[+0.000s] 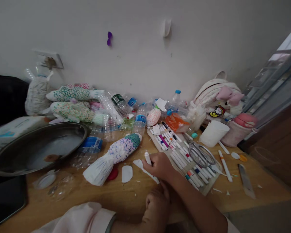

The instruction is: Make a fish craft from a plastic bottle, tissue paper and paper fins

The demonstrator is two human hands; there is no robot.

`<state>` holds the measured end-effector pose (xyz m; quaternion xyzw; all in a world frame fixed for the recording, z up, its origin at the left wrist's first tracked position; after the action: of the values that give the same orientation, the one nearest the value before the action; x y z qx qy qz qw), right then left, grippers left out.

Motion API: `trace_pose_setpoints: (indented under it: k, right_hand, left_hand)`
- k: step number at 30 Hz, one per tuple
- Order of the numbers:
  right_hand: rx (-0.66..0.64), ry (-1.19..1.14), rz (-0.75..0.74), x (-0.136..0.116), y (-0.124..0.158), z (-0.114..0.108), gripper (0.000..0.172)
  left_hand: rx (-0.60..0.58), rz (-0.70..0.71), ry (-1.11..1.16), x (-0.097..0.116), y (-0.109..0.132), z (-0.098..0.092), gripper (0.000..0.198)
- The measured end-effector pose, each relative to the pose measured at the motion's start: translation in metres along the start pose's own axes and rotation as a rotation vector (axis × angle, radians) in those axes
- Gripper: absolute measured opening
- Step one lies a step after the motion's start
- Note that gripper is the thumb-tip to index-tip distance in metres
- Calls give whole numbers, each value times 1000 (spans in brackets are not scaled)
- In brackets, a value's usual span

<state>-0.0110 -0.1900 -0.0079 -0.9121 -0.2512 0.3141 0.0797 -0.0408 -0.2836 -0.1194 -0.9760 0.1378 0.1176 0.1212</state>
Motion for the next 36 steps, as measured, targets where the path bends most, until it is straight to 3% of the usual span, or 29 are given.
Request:
trace_pose_setpoints:
  k: [19, 27, 31, 36]
  right_hand:
    - [103, 109, 29, 5, -2, 1, 33]
    - [114, 73, 9, 3, 0, -1, 31]
    - [197, -22, 27, 4, 1, -4, 29]
    - [168, 48, 25, 3, 1, -4, 31]
  left_hand:
    - [53, 3, -63, -1, 0, -6, 38]
    - [46, 11, -105, -3, -1, -11, 40]
    - [81, -8, -104, -4, -1, -12, 39]
    - [110, -26, -70, -1, -2, -6, 37]
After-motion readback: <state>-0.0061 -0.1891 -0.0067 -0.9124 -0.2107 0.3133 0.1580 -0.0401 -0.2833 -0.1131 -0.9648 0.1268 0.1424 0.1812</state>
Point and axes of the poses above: each hand's wrist, its own y-axis away from the middle knuckle, its own z-axis out of the palm, x = y × z, the point moved 2 cm from there along -y, towards the middle knuckle, and after that the axes turned 7 degrees about -x, right-handed, at the moved point
